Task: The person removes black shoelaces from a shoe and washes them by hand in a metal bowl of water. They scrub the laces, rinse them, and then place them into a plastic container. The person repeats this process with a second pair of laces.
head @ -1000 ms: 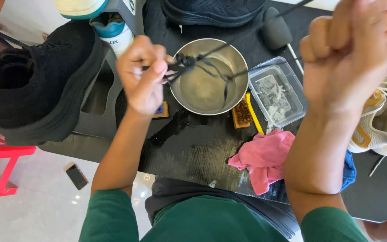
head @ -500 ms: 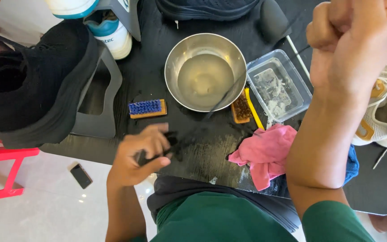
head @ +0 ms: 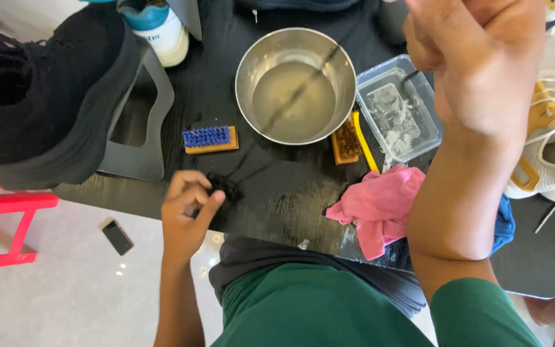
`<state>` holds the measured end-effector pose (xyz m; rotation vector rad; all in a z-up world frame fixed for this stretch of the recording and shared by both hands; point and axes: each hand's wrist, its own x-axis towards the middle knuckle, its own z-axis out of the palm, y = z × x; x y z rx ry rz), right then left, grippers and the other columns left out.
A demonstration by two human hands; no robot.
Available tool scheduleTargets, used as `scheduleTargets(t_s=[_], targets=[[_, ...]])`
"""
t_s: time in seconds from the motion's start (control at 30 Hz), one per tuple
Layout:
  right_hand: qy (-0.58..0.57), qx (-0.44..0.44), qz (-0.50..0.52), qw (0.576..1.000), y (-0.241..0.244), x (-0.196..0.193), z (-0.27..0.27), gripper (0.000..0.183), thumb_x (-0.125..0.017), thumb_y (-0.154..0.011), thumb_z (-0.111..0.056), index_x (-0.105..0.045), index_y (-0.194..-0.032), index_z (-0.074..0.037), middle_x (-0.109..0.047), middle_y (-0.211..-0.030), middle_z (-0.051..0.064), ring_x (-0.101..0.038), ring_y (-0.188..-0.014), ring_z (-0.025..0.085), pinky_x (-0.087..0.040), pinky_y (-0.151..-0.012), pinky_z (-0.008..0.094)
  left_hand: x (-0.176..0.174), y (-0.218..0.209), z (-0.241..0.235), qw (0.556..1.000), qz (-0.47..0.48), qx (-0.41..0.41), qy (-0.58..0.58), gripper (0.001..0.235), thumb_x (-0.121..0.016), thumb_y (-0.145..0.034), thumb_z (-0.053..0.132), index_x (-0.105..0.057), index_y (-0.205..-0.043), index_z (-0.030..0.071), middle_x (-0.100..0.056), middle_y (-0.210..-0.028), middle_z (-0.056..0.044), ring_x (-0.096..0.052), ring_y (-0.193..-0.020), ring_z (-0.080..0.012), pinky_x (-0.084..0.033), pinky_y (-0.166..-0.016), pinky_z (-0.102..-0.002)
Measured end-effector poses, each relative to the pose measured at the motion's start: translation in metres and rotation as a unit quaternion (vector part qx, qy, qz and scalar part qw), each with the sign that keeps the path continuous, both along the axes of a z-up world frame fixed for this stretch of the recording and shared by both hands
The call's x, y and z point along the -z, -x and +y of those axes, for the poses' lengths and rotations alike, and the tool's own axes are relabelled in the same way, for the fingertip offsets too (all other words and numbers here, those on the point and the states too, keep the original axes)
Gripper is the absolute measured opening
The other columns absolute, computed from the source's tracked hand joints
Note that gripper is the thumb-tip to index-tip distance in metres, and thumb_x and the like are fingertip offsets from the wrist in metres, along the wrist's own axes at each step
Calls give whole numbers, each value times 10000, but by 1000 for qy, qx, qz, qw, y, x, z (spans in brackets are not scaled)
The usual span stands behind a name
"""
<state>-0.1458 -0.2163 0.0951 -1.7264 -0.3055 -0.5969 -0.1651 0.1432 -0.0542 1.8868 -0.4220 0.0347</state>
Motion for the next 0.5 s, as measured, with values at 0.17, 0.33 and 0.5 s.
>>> scheduleTargets(t_s=[0.17,0.33,0.5], targets=[[-8,-31,-35,999,4,12,-7,397,-358,-1086,202,-156,-846,-41,-70,-746,75,-87,-643,190,-106,-654,385,-7,1,-22,992,-65,-91,-53,220,-727,-968,216,-552,-905,98,-495,-1094,-89,-481,-753,-125,-441,-620,-246],[14,-10,13,1000,19,5,-12,384,-268,-1089,24,-84,-757,-41,-33,-724,67,-72,-640,196,-77,-676,386,-11,2,-35,980,-109,-97,-135,114,-714,-979,189,-636,-1029,122,-597,-1072,-63,-548,-860,-169,-430,-698,-290],[-35,18,12,999,26,31,-29,433,-299,-1148,-135,-70,-782,-100,-16,-771,36,-58,-686,203,-92,-715,405,9,-4,-55,949,-158,11,-274,344,-728,-957,341,-719,-1231,132,-575,-1070,-54,-568,-940,-270,-498,-694,-408]])
